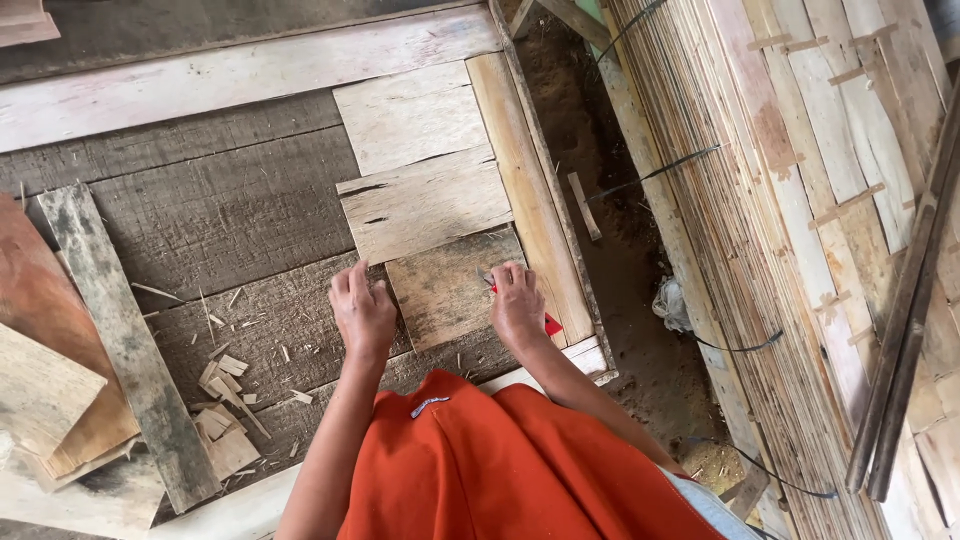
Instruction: The person uses a red utility knife to shave thin strips from several small wooden planks on a workbench. They repeatedly pick up planks, position them, and scrape the knife along the surface to remove shavings, then set the planks aside.
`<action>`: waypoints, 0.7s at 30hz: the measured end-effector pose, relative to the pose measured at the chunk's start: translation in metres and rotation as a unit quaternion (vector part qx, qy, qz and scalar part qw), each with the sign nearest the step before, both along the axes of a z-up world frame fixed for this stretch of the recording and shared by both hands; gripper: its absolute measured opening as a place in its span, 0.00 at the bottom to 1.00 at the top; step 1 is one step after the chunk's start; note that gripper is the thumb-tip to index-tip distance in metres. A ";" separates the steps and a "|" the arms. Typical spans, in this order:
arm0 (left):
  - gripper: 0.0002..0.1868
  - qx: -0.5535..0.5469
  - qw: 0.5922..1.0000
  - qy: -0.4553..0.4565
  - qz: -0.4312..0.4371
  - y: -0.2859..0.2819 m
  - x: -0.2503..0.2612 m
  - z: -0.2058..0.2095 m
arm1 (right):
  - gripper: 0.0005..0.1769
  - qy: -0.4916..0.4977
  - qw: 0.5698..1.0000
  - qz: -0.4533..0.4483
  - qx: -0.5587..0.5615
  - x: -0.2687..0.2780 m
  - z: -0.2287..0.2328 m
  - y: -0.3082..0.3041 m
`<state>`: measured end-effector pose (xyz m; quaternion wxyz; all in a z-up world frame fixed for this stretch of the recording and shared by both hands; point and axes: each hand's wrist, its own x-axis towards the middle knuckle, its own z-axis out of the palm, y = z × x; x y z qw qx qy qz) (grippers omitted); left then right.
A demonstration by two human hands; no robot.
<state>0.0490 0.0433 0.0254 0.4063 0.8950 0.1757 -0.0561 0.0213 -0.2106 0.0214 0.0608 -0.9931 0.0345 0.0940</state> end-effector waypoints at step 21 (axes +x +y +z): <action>0.29 0.274 0.938 -0.148 -0.150 0.007 0.040 -0.023 | 0.17 0.085 0.996 -0.032 0.019 0.103 0.033 0.031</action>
